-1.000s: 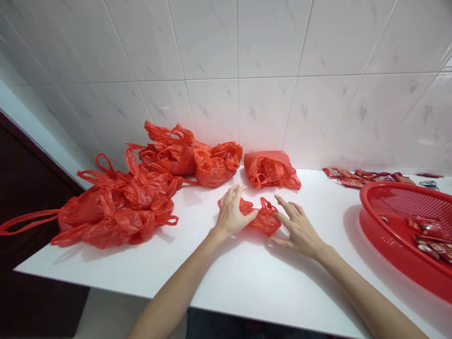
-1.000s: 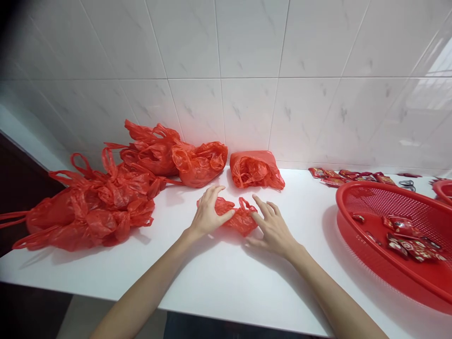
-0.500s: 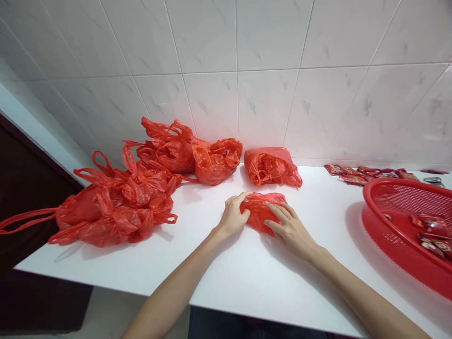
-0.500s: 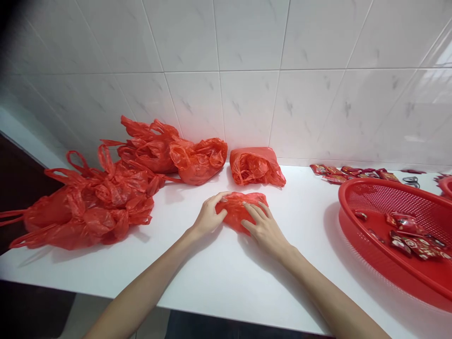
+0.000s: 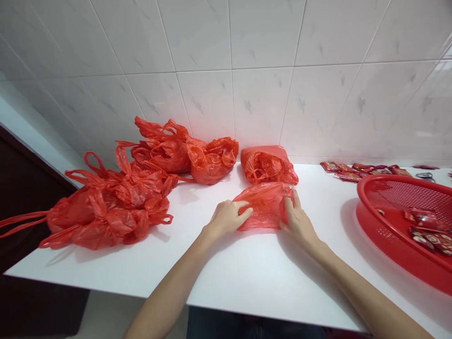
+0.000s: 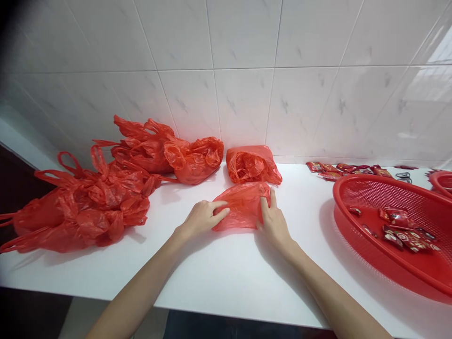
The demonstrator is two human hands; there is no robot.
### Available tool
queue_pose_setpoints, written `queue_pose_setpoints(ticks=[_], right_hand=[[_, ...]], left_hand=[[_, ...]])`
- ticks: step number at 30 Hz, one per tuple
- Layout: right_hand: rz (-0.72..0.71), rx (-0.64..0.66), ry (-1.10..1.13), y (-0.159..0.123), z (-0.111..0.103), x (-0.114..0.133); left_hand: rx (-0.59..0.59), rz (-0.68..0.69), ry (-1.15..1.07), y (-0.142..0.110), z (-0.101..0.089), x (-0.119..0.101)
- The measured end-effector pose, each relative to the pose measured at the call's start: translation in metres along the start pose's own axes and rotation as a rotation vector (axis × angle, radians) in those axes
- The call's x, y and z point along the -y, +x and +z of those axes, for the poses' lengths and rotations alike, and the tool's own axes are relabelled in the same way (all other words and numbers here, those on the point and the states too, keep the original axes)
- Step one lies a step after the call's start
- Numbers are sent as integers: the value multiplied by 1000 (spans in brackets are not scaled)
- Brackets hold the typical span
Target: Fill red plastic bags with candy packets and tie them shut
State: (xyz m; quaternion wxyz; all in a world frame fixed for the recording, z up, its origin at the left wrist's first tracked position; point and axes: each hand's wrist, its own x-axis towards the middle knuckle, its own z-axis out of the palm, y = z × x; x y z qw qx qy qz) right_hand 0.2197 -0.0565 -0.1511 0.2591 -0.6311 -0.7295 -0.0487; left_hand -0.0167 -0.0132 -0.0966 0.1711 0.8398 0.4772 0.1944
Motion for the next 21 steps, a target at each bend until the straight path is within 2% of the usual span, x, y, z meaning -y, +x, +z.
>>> queue_pose_setpoints(ticks=[4, 6, 8, 10, 12, 13, 15, 17, 19, 21], right_hand=[[-160, -189, 114, 0, 5, 3], [-226, -207, 145, -1, 7, 7], [-266, -189, 168, -3, 9, 13], [-288, -166, 206, -6, 8, 20], [-305, -130, 282, -9, 6, 27], [-309, -113, 324, -11, 4, 30], [-317, -91, 385, -12, 0, 34], [-302, -91, 379, -12, -4, 34], [-271, -116, 311, -9, -7, 31], [-244, -175, 204, -5, -9, 23]], left_hand=[[-199, -106, 203, 1, 7, -4], [-300, -105, 223, 1, 10, -7], [-339, -53, 220, -1, 14, -14], [-276, 61, 173, -3, 19, -22], [-144, 123, 101, -6, 23, -28], [-74, 97, 66, -7, 25, -29], [9, -40, 1, -7, 27, -24], [-1, -171, -48, -6, 25, -12], [-39, -228, -61, -5, 20, 0], [40, -293, -29, -4, 15, 7]])
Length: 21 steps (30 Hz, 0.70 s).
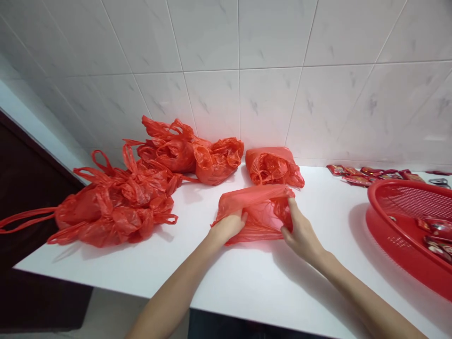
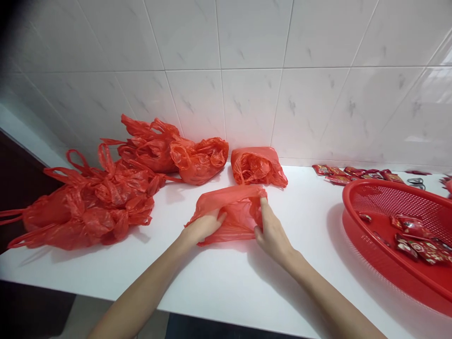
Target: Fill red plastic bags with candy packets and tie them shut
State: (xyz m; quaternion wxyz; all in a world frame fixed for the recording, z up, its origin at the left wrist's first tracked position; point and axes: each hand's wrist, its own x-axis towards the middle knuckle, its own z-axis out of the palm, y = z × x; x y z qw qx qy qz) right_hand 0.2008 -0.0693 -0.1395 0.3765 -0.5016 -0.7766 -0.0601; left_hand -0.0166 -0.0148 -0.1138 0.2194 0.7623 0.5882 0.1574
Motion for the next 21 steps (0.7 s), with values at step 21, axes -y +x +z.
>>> queue_pose_setpoints(ticks=[21], right_hand=[[-423, 164, -138, 4, -12, 9]], left_hand=[[268, 345, 82, -12, 0, -7]])
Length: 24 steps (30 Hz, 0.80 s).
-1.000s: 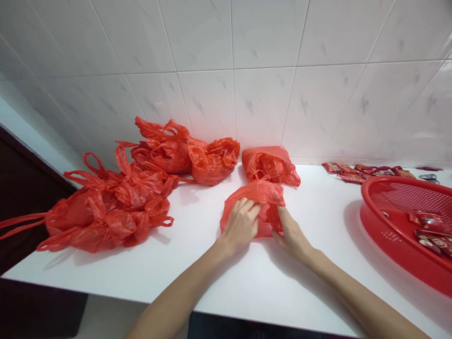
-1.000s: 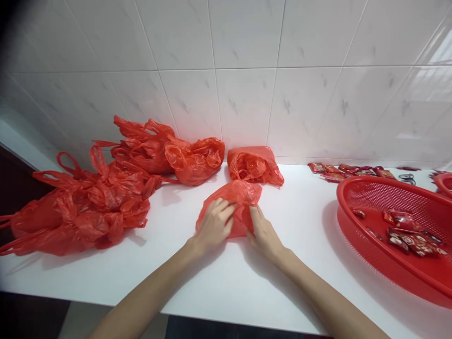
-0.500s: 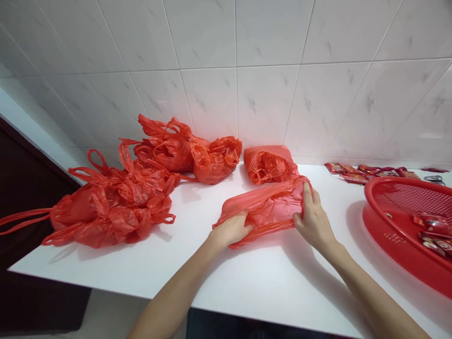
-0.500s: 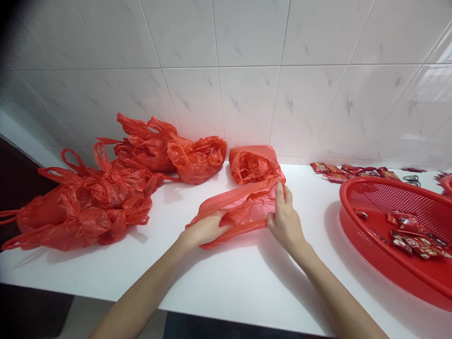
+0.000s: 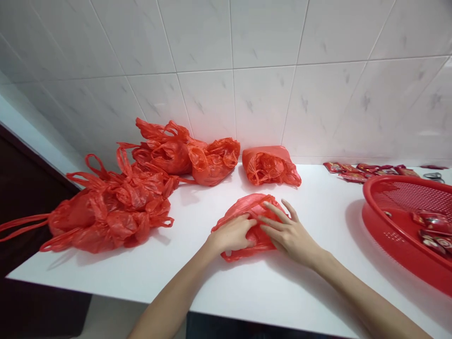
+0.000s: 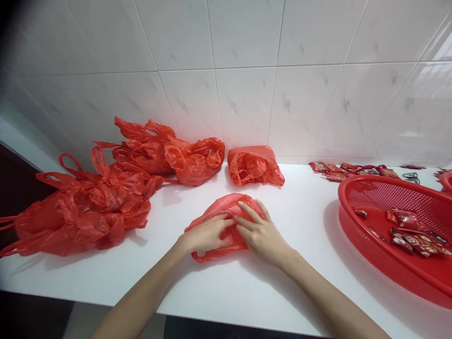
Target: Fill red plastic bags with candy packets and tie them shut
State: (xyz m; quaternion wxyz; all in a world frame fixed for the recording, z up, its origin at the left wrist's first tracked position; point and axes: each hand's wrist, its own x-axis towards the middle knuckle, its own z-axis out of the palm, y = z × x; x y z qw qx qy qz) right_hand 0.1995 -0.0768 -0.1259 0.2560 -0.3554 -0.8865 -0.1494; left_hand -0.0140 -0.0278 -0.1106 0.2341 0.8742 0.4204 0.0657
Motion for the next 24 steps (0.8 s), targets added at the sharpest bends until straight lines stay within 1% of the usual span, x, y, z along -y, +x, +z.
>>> queue_pose_setpoints(ticks=[2, 5, 8, 10, 13, 15, 17, 18, 20, 22, 24], right_hand=[[126, 112, -20, -4, 12, -11], [296, 189, -136, -14, 19, -35], [405, 210, -242, -24, 14, -55], [478, 250, -265, -27, 8, -61], [597, 354, -262, -26, -1, -62], [645, 432, -242, -24, -6, -60], [651, 491, -202, -23, -11, -59], [632, 507, -164, -23, -13, -59], [539, 499, -31, -24, -19, -60], [423, 433, 148, -24, -27, -61], [347, 307, 276, -22, -35, -60]], left_hand=[[24, 18, -4, 0, 0, 3], [21, 10, -27, -1, -1, 10], [-26, 35, -50, -1, -6, 13], [-47, 66, -59, -1, -12, 14], [-10, 49, -29, -2, -22, 12], [27, 16, -20, -3, -27, 13], [52, 15, -52, -4, -29, 16], [60, 25, -78, -4, -30, 18], [59, 48, -123, -3, -31, 24], [31, 65, -139, -1, -33, 29], [4, 97, -123, 2, -33, 33]])
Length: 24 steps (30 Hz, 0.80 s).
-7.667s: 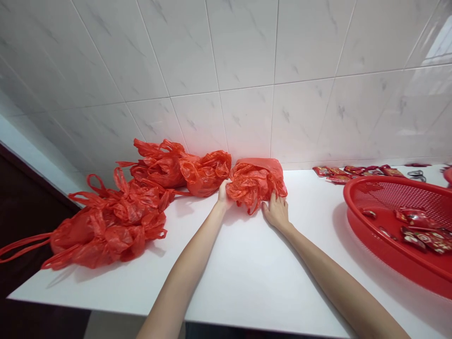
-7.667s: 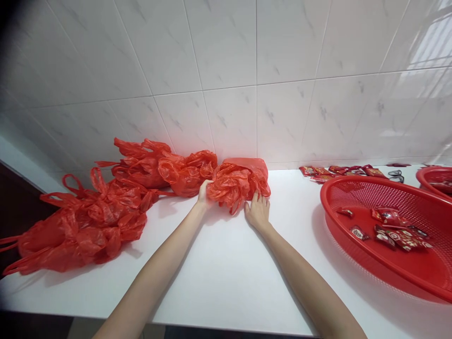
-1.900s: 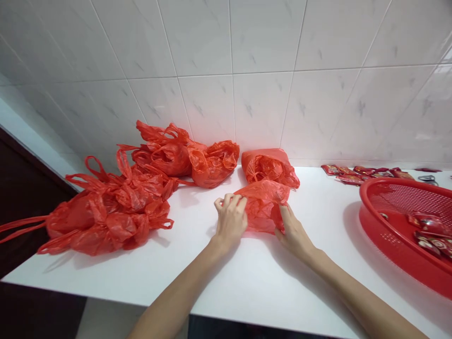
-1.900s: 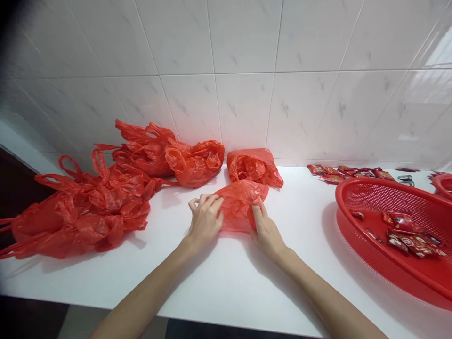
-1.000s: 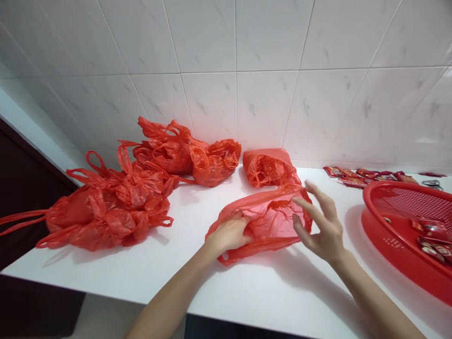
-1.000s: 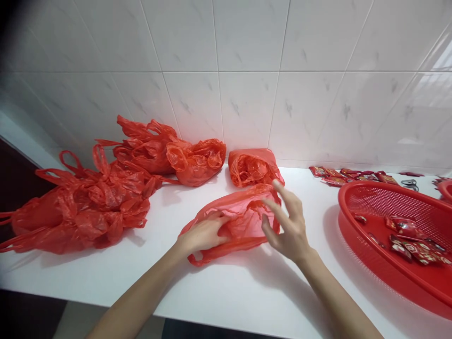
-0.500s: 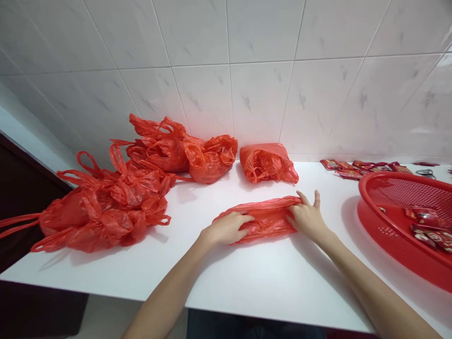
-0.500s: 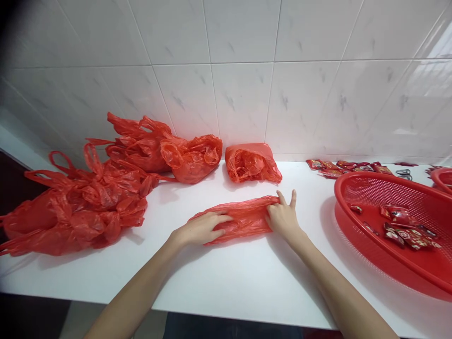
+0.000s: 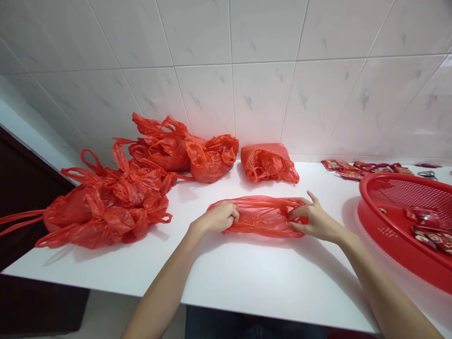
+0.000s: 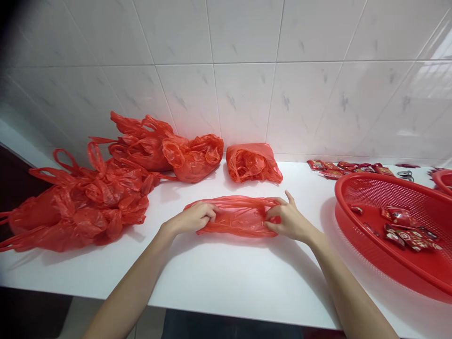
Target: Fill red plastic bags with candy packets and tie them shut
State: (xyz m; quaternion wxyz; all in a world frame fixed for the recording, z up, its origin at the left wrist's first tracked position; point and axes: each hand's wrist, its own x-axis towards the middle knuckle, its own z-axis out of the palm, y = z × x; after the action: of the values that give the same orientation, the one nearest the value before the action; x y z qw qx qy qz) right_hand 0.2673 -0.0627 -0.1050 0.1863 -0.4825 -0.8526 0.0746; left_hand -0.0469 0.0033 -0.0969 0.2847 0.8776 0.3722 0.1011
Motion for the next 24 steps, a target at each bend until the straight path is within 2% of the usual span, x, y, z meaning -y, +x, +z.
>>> queue_pose_setpoints(ticks=[5, 7, 11, 13, 16, 20, 22, 24], right_hand=[[-101, -286, 46, -1, -11, 12], [-72, -282, -5, -2, -9, 13], [-2, -119, -82, -3, -4, 10], [-14, -115, -91, -3, -3, 10], [-73, -198, -80, -4, -7, 12], [-153, -379, -79, -5, -12, 15], [-180, -456, -96, -4, -10, 17], [-202, -468, -109, -2, -4, 20]], left_hand=[[3, 81, 57, 6, 3, 3], [-14, 98, 93, 7, 6, 2], [-51, 151, 100, 7, 10, 0], [-75, 202, 52, 6, 10, -2], [-167, 269, -37, 3, 11, -7], [-374, 333, -33, 2, 15, -13], [-407, 355, 26, 2, 17, -14], [-378, 370, 93, 3, 19, -14]])
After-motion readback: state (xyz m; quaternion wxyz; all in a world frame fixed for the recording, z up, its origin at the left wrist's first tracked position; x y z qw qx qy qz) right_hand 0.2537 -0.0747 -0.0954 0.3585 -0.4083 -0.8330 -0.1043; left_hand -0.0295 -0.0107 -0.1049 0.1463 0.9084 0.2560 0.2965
